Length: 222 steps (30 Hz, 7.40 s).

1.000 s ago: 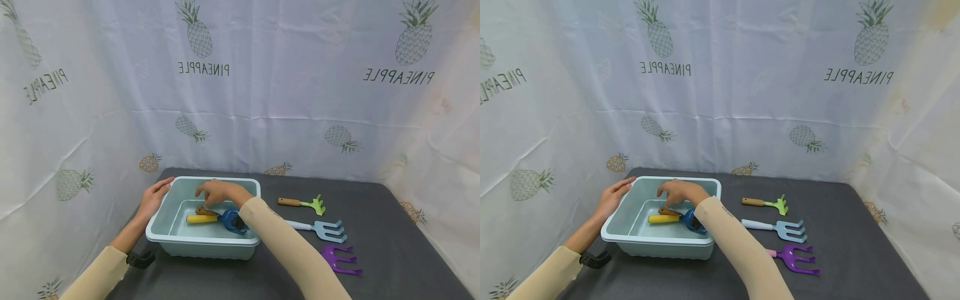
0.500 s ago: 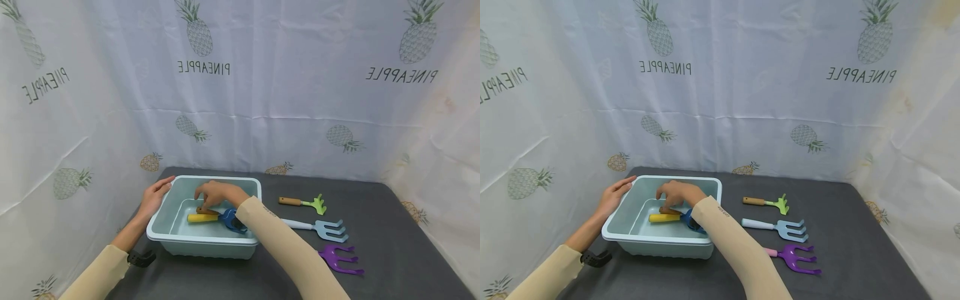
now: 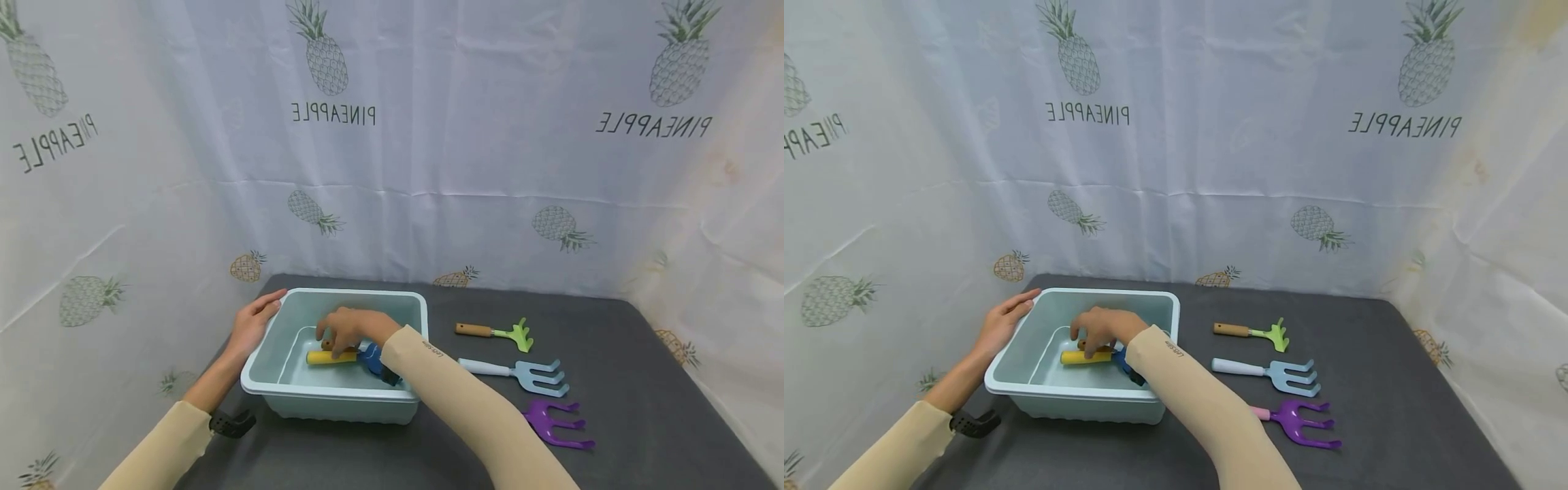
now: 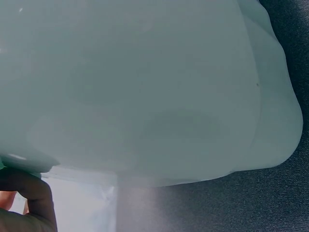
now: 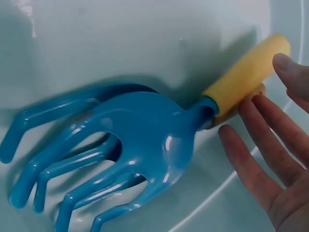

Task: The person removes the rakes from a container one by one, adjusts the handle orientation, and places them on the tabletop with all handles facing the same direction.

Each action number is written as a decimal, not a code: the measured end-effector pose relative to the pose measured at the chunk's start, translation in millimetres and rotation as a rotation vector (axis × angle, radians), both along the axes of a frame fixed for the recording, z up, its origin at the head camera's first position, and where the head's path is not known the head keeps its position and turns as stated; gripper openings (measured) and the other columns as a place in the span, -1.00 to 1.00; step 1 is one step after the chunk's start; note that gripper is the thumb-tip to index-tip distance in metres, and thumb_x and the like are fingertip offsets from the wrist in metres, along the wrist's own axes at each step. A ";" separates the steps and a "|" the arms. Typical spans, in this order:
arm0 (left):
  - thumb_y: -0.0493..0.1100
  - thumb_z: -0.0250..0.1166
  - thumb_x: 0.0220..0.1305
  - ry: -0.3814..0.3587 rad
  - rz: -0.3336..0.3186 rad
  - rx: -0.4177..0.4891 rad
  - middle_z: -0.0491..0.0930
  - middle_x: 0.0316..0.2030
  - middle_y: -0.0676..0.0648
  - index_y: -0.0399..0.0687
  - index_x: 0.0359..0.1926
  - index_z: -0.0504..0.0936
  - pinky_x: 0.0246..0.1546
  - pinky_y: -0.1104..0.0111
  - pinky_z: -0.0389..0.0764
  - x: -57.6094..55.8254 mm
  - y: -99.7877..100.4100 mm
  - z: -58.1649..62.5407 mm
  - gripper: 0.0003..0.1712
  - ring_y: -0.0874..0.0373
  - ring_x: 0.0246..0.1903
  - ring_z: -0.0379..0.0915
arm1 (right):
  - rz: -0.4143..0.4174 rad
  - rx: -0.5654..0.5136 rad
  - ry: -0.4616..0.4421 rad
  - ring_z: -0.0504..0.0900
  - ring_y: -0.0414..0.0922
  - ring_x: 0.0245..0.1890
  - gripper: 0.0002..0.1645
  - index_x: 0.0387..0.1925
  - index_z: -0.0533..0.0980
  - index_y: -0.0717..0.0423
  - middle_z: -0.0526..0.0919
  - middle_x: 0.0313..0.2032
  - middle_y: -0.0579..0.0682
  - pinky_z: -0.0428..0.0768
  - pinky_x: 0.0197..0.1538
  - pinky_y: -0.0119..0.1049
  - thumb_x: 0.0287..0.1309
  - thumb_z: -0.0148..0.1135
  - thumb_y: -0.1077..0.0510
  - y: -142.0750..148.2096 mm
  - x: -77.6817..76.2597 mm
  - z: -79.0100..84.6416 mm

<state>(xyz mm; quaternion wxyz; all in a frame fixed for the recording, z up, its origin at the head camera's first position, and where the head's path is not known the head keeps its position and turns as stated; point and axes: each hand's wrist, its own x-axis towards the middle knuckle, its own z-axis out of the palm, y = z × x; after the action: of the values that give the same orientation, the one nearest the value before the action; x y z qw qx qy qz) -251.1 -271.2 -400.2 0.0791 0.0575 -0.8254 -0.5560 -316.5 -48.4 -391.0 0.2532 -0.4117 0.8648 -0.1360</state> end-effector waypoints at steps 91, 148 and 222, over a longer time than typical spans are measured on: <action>0.03 0.07 0.61 -0.015 0.021 -0.006 0.47 0.41 -0.24 -0.05 0.48 0.44 -0.13 0.62 0.53 0.6 1.7 -0.2 -0.45 0.64 -0.15 0.44 | 0.080 0.027 0.047 0.59 -0.17 0.00 -0.37 0.35 0.48 -0.12 0.67 0.14 0.03 0.59 0.03 -0.35 0.27 0.24 0.31 0.7 -7.9 2.2; 0.03 0.05 0.62 -0.031 0.014 0.008 0.45 0.43 -0.20 -0.05 0.48 0.43 -0.08 0.71 0.46 -0.6 0.9 2.7 -0.45 0.61 -0.05 0.39 | 0.195 -0.044 0.253 0.54 -0.15 -0.30 -0.37 0.33 0.49 -0.12 0.68 -0.18 -0.10 0.54 -0.22 -0.42 0.27 0.23 0.34 13.7 24.0 98.8; 0.07 -0.01 0.64 -0.051 0.002 -0.010 0.42 0.44 -0.25 -0.03 0.52 0.38 -0.16 0.61 0.57 -0.5 1.5 1.5 -0.42 0.65 -0.16 0.44 | -0.169 -0.016 0.364 0.73 -0.04 -0.17 -0.16 0.24 0.58 -0.05 0.74 -0.10 0.09 0.72 -0.07 -0.05 -0.03 0.04 0.61 320.0 -14.4 93.7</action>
<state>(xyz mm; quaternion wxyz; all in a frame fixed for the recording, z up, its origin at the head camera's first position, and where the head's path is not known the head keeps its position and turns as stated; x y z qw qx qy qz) -251.7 -269.7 -398.7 0.0588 0.0721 -0.8299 -0.5501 -330.9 271.6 -297.3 0.0770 -0.3574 0.9267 -0.0870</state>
